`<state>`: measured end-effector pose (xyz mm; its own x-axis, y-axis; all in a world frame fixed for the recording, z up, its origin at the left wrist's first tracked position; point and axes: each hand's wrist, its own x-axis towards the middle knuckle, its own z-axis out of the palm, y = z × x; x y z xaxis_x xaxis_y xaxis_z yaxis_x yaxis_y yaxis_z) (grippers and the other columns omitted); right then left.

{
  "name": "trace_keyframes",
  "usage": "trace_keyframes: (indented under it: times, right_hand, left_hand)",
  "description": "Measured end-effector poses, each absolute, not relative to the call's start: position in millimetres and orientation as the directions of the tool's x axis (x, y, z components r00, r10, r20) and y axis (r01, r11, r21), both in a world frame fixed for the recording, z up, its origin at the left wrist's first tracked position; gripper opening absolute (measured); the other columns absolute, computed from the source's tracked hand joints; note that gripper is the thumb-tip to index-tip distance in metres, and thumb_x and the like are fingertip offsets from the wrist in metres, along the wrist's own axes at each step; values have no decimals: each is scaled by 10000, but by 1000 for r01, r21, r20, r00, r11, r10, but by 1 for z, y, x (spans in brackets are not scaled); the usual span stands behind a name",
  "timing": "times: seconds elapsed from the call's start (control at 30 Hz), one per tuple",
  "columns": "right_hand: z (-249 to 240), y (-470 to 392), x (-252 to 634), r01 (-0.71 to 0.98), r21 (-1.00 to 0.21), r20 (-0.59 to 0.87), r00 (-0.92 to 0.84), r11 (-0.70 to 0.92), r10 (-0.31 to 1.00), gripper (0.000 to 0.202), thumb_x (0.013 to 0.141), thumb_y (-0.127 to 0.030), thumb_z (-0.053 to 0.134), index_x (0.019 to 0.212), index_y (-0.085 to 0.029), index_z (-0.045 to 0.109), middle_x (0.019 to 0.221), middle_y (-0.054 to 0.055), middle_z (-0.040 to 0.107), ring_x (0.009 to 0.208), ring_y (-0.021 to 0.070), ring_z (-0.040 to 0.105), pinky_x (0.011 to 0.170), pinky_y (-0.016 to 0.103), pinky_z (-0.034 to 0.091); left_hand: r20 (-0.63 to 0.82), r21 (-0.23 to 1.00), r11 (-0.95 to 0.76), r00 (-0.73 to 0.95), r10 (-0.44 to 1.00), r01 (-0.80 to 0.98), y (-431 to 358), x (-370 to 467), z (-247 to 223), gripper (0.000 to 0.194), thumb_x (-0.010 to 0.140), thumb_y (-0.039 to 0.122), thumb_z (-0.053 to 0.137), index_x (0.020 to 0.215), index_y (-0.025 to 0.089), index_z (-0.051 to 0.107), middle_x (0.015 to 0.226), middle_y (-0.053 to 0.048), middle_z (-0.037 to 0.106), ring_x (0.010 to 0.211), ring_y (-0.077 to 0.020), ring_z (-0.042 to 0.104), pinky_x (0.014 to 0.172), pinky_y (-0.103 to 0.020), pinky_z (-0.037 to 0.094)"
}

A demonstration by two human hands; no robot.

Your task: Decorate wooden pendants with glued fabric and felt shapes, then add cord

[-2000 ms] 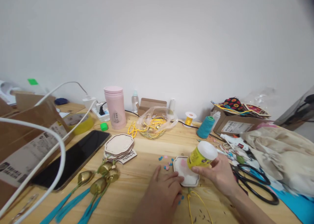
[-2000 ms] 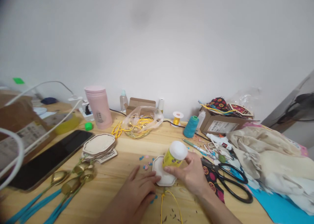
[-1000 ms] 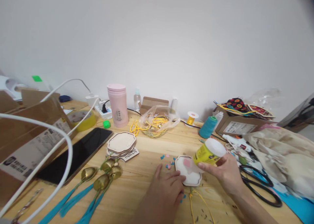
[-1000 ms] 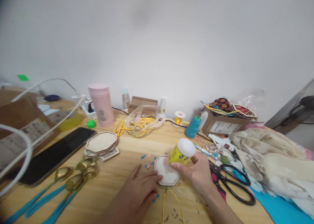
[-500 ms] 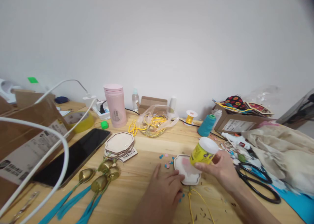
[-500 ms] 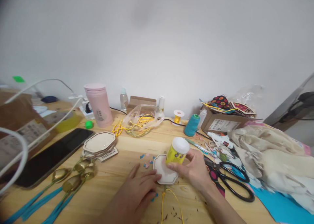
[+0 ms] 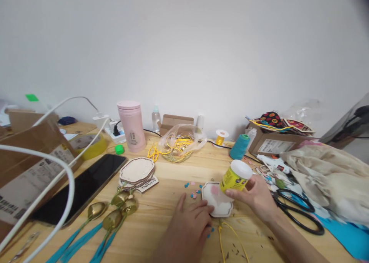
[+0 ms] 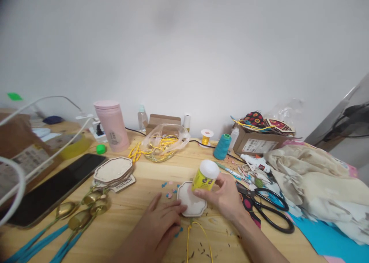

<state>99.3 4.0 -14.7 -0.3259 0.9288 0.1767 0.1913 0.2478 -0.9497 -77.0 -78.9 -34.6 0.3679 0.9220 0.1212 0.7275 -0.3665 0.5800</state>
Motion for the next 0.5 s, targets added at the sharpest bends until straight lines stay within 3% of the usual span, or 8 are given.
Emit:
trace_keyframes:
  times: [0.23,0.5]
  right_hand:
    - [-13,2,98,142,-963,163,-366,228,916,197,539,-268,732,693,-161,671,712,41,701,642,198,632,587,272,505]
    - [-15,3,97,111,-976,154,-254,186,955,234,502,-275,749,685,-154,667,722,52,705,661,228,642,626,324,514]
  left_hand:
    - [60,598,-332,373,926,729,-79,-77,-33,180,771,110,457,834,230,577,1139,-12,590,1116,-202,467,995,-554,175]
    - [94,652,-311,334,938,692,-81,-77,-35,180,769,116,452,806,235,582,1116,-16,605,1093,-183,488,1011,-527,156]
